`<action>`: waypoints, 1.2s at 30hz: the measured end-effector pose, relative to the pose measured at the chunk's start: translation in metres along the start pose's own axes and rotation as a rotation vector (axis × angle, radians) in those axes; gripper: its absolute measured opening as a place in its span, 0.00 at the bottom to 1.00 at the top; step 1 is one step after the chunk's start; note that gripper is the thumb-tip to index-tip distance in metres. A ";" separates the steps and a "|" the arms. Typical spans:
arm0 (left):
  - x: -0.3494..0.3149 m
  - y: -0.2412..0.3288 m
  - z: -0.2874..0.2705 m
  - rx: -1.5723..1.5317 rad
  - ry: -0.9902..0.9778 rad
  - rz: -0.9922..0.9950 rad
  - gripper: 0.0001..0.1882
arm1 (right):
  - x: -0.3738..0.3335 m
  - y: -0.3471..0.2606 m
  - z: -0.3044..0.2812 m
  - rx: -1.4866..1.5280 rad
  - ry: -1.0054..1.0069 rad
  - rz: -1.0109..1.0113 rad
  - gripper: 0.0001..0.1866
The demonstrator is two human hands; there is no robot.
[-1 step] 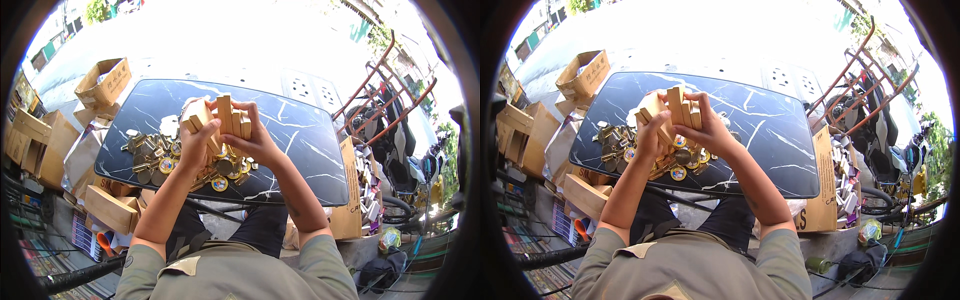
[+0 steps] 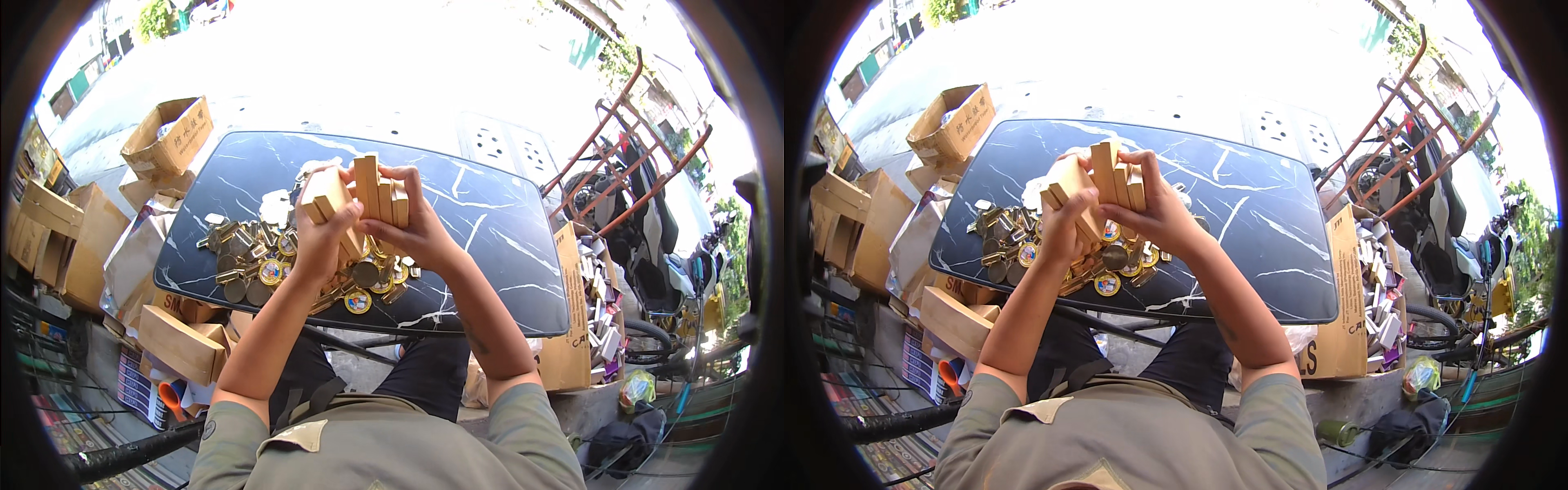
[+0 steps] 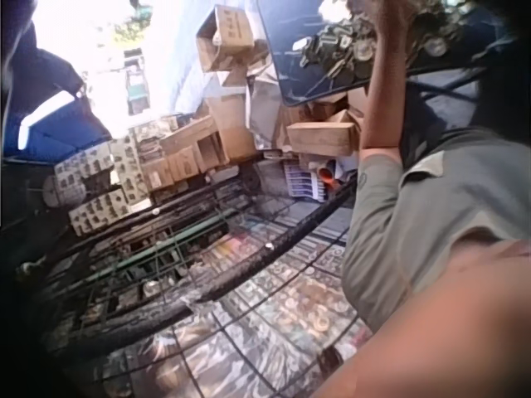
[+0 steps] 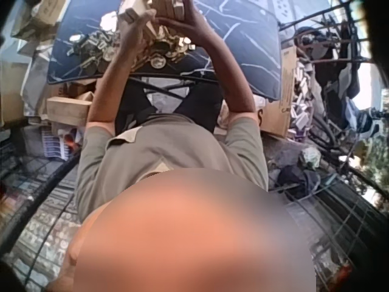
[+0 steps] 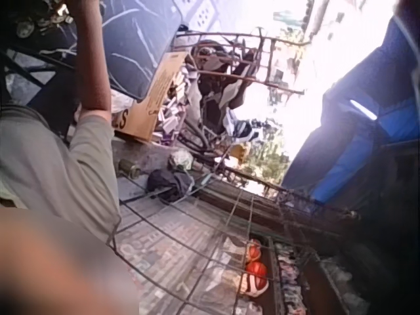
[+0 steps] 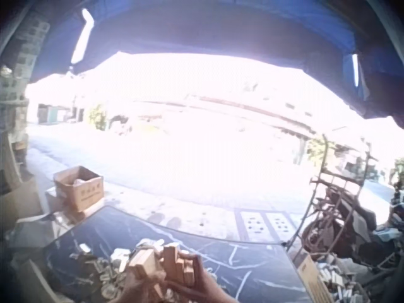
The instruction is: The person repeatedly picks up small wooden blocks from a table and stacks them into small piles. They handle the blocks one at a time, occasionally rearranging the stacks. The person also briefly opens a plastic container near the end of the clip.
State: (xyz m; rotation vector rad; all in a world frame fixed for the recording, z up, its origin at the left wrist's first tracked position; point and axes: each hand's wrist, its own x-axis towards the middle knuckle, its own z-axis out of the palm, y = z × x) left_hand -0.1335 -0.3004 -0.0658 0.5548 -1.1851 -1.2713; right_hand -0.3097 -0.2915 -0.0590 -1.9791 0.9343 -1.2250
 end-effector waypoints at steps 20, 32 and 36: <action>0.003 0.013 -0.020 0.071 -0.370 -0.054 0.28 | 0.001 -0.018 -0.009 -0.004 0.067 0.018 0.44; 0.002 0.005 -0.026 -0.007 -0.449 -0.157 0.32 | 0.003 -0.021 -0.011 -0.354 0.157 -0.038 0.38; 0.000 0.004 -0.019 0.031 -0.422 -0.074 0.31 | 0.004 -0.024 -0.011 -0.356 0.145 -0.012 0.37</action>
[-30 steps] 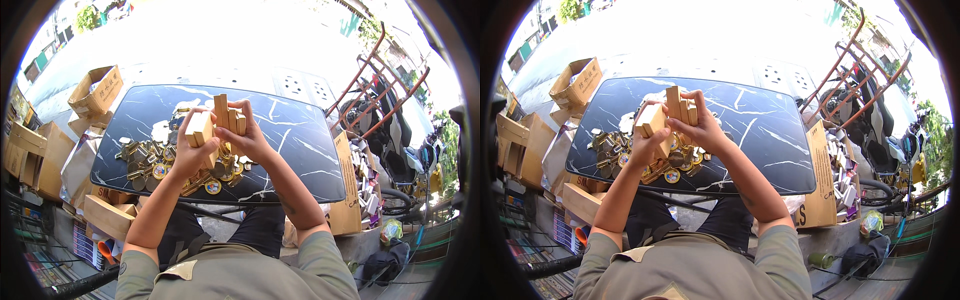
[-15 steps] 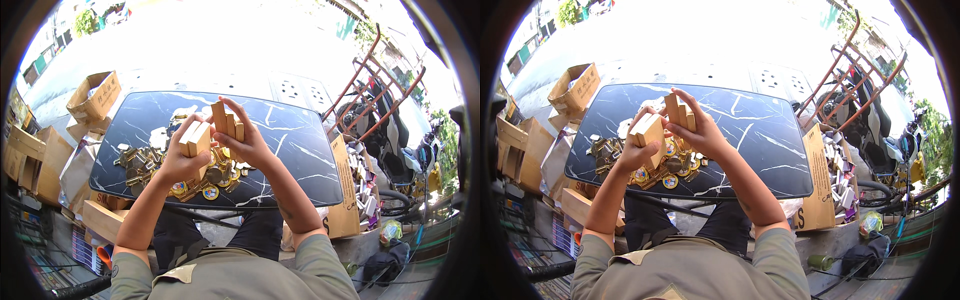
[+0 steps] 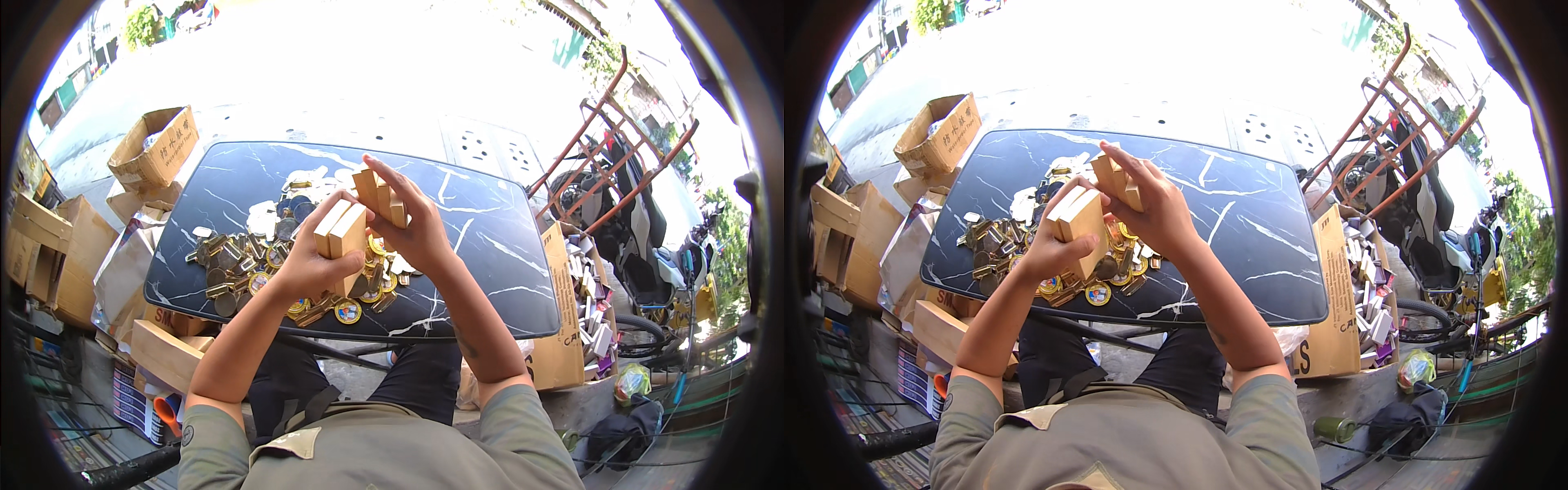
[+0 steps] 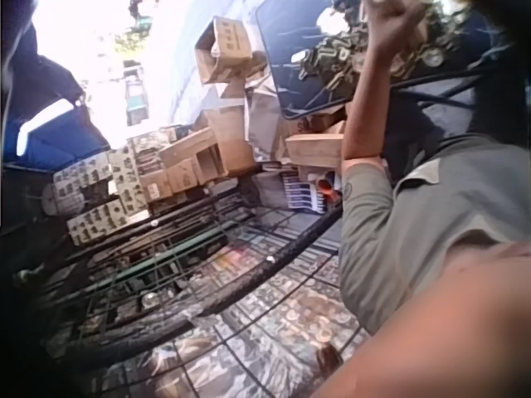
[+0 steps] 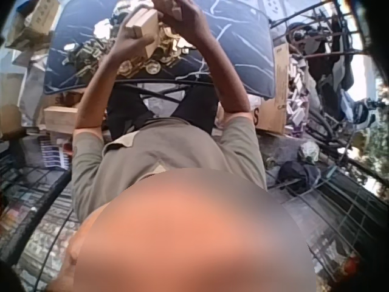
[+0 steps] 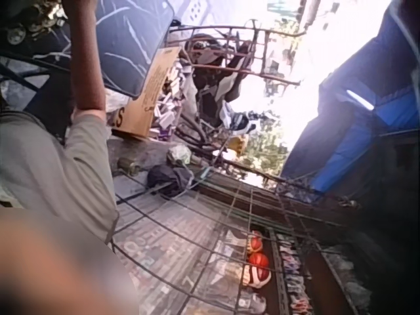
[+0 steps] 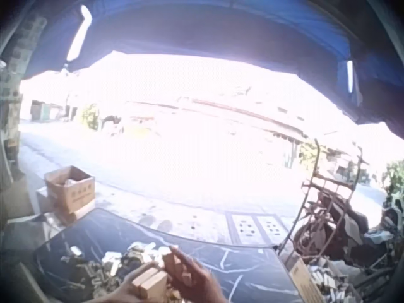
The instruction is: The person repeatedly picks up small wooden blocks from a table and stacks them into small piles. They handle the blocks one at a time, occasionally rearranging the stacks. The person also briefly opens a plastic container near the end of the clip.
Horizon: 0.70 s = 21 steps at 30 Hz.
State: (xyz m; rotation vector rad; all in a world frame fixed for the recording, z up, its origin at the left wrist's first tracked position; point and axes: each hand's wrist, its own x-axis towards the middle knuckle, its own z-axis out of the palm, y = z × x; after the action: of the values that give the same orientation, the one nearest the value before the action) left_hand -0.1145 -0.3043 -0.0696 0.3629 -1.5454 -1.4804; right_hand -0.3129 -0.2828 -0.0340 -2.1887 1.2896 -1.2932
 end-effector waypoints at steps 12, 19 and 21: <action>0.002 0.016 0.012 -0.193 0.180 0.067 0.27 | 0.004 0.008 0.001 0.630 -0.155 0.138 0.34; 0.003 0.023 0.026 -0.276 0.102 0.040 0.26 | 0.000 0.009 0.001 0.444 -0.082 0.021 0.34; 0.007 0.018 0.018 -0.306 0.092 0.017 0.26 | 0.001 0.015 0.002 0.831 -0.127 0.027 0.33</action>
State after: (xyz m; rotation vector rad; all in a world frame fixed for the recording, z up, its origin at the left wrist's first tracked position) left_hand -0.1250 -0.2939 -0.0479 0.2329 -1.2241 -1.6336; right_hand -0.3187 -0.2922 -0.0439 -1.6075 0.5597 -1.3262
